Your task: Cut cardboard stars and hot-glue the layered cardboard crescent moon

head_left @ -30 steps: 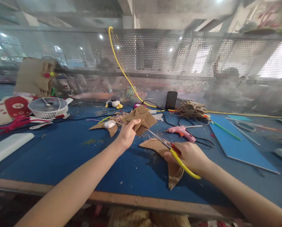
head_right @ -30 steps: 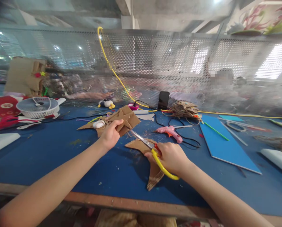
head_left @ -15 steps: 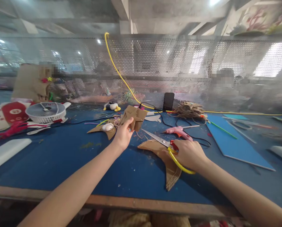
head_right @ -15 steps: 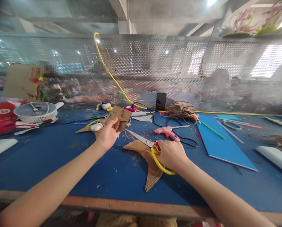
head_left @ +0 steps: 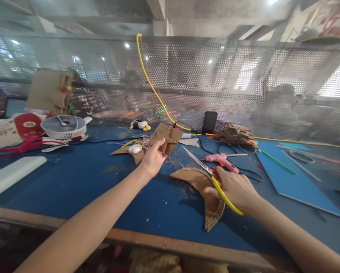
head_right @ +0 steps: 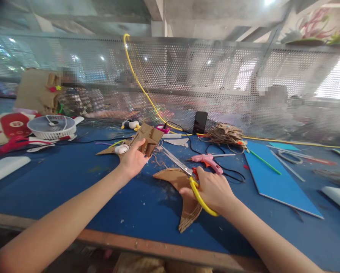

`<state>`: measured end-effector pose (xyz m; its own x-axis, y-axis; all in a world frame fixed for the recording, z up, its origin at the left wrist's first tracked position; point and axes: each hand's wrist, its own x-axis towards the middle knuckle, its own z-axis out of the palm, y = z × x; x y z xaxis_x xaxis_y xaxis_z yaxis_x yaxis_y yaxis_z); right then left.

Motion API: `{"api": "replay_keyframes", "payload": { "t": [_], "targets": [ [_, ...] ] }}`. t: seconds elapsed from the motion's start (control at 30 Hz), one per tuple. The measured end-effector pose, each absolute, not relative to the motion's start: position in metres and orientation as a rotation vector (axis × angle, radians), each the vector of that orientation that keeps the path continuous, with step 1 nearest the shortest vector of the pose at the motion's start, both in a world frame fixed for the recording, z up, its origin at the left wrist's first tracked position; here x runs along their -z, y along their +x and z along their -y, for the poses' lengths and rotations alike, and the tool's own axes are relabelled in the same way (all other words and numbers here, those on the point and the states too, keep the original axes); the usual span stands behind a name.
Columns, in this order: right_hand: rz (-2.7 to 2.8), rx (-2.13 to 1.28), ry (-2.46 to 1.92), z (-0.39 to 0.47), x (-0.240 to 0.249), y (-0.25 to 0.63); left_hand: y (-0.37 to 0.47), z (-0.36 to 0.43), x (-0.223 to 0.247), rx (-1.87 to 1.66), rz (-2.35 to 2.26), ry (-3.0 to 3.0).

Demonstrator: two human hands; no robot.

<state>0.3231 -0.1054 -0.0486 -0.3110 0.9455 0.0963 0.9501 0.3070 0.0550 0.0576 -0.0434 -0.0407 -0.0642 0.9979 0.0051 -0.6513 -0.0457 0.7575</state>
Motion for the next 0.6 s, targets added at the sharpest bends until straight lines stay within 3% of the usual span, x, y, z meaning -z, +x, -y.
{"api": "replay_keyframes", "payload": {
  "t": [0.6],
  "targets": [
    [2.601, 0.092, -1.492, 0.1029, 0.0487, 0.3309, 0.0569, 0.0436, 0.0424, -1.587, -0.609, 0.831]
  ]
}}
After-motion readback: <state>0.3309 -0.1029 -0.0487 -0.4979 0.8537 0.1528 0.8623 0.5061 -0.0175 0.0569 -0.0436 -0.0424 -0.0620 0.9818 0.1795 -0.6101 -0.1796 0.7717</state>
